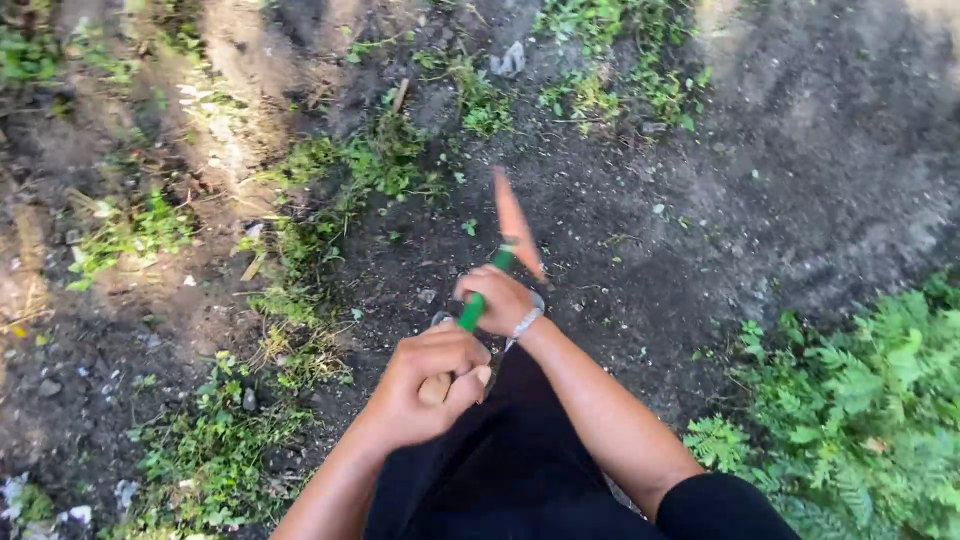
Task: Rake leaves and debris into a pile in a backyard area.
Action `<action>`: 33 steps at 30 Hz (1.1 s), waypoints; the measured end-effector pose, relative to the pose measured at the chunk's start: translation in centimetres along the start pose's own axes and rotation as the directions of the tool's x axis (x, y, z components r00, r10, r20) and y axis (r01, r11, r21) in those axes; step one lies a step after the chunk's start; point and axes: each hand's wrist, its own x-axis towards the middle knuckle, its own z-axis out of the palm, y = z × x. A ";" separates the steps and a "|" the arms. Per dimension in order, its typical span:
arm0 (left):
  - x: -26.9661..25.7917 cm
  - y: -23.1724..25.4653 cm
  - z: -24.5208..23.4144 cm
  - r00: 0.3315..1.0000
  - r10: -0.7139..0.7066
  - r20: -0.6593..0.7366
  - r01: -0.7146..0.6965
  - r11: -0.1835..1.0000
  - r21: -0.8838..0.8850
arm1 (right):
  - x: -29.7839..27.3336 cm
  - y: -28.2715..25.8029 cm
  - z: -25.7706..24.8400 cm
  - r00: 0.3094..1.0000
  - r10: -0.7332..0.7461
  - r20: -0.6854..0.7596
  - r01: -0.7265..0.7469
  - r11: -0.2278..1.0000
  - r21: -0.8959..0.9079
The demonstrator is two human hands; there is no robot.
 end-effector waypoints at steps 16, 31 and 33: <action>3.6 5.0 8.1 0.944 0.065 0.323 -0.179 0.924 0.338 | 1.3 -2.5 0.1 0.816 -0.105 -0.568 0.252 0.950 0.186; 6.3 -10.4 20.3 0.983 0.008 0.184 0.043 0.960 -0.275 | -20.1 30.2 2.1 0.803 0.512 -0.306 -0.450 0.857 0.252; 7.3 -7.1 19.8 0.988 -0.022 0.152 0.055 0.975 -0.215 | -16.9 22.8 -1.9 0.888 0.381 -0.259 -0.380 0.923 0.056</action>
